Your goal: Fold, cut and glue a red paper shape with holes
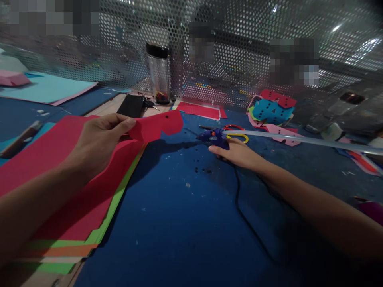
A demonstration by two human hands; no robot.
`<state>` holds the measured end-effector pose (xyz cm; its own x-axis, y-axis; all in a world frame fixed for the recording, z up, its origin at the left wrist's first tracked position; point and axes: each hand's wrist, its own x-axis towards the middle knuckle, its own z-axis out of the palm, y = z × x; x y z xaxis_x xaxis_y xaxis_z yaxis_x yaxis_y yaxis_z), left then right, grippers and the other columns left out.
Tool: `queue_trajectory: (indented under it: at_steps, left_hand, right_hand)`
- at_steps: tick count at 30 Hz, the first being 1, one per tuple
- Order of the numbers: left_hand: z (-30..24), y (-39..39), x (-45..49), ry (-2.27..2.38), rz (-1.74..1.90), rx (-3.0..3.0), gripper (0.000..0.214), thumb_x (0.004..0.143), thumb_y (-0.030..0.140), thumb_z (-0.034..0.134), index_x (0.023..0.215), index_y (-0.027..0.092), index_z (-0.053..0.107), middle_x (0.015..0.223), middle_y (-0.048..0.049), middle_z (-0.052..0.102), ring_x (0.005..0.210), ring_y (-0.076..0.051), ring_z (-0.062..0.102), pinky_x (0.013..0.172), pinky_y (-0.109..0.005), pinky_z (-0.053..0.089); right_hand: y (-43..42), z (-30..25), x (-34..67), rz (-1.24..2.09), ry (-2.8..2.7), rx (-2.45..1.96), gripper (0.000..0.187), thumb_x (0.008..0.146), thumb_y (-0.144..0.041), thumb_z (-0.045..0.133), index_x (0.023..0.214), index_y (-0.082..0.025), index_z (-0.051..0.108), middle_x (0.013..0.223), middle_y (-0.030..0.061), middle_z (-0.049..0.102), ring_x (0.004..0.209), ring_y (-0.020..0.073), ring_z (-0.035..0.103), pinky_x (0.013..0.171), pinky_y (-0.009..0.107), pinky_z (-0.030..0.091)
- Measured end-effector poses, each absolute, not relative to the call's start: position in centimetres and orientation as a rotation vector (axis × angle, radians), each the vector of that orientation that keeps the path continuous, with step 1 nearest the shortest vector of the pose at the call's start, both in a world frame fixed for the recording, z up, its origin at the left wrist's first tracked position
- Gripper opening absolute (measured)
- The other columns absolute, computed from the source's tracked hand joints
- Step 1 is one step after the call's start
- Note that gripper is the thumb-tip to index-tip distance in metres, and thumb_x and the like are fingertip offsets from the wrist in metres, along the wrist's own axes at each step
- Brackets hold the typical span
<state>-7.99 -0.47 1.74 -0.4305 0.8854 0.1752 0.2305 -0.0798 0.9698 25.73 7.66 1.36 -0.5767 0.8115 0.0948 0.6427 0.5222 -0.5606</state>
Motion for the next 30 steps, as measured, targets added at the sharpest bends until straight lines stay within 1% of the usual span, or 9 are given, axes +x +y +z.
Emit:
queue_trajectory:
  at_steps: [5, 9, 13, 17, 24, 30]
  left_hand:
    - [1.6, -0.4, -8.0, 1.654, 1.536, 1.228, 0.015, 0.085, 0.033, 0.071, 0.09, 0.019, 0.074, 0.081, 0.0006, 0.071, 0.073, -0.012, 0.064, 0.07, -0.023, 0.052]
    - [2.0, -0.5, -7.6, 1.65, 1.547, 1.212, 0.013, 0.084, 0.029, 0.071, 0.087, 0.017, 0.074, 0.078, 0.0011, 0.069, 0.069, -0.01, 0.062, 0.07, -0.021, 0.053]
    - [2.0, -0.5, -7.7, 1.638, 1.529, 1.197, 0.013, 0.083, 0.031, 0.072, 0.087, 0.018, 0.074, 0.078, 0.0015, 0.07, 0.068, -0.009, 0.062, 0.067, -0.019, 0.052]
    - [1.7, -0.4, -8.2, 1.602, 1.53, 1.182, 0.014, 0.082, 0.032, 0.073, 0.087, 0.018, 0.073, 0.08, 0.0013, 0.071, 0.071, -0.01, 0.065, 0.07, -0.019, 0.053]
    - [2.1, -0.6, -7.7, 1.616, 1.547, 1.171, 0.011, 0.084, 0.029, 0.072, 0.088, 0.018, 0.074, 0.08, 0.0015, 0.07, 0.071, -0.009, 0.063, 0.07, -0.019, 0.052]
    - [2.4, -0.8, -7.1, 1.638, 1.54, 1.158, 0.012, 0.085, 0.027, 0.071, 0.089, 0.016, 0.073, 0.078, 0.0007, 0.069, 0.069, -0.009, 0.062, 0.068, -0.02, 0.051]
  right_hand:
    - [7.7, 1.4, 25.6, 0.68, -2.436, -1.25, 0.04, 0.092, -0.059, 0.058, 0.076, -0.023, 0.064, 0.068, 0.0034, 0.068, 0.068, 0.0212, 0.066, 0.066, 0.035, 0.049]
    - [7.7, 1.4, 25.6, 0.674, -2.436, -1.259, 0.04, 0.092, -0.059, 0.057, 0.077, -0.022, 0.065, 0.069, 0.0038, 0.068, 0.07, 0.0218, 0.067, 0.068, 0.035, 0.05]
    - [7.5, 1.6, 25.5, 0.676, -2.438, -1.283, 0.04, 0.092, -0.059, 0.057, 0.08, -0.022, 0.065, 0.07, 0.0029, 0.07, 0.069, 0.0204, 0.067, 0.069, 0.034, 0.049]
    - [7.3, 1.9, 25.5, 0.701, -2.424, -1.311, 0.043, 0.092, -0.06, 0.055, 0.076, -0.021, 0.063, 0.07, 0.0019, 0.069, 0.067, 0.0191, 0.066, 0.07, 0.033, 0.049]
    - [7.4, 1.8, 25.6, 0.757, -2.394, -1.333, 0.044, 0.092, -0.062, 0.055, 0.076, -0.021, 0.062, 0.071, 0.0034, 0.07, 0.065, 0.0187, 0.065, 0.065, 0.032, 0.049]
    - [7.1, 2.0, 25.8, 0.855, -2.299, -1.382, 0.043, 0.088, -0.062, 0.06, 0.08, -0.019, 0.062, 0.066, 0.003, 0.067, 0.057, 0.0166, 0.062, 0.059, 0.031, 0.047]
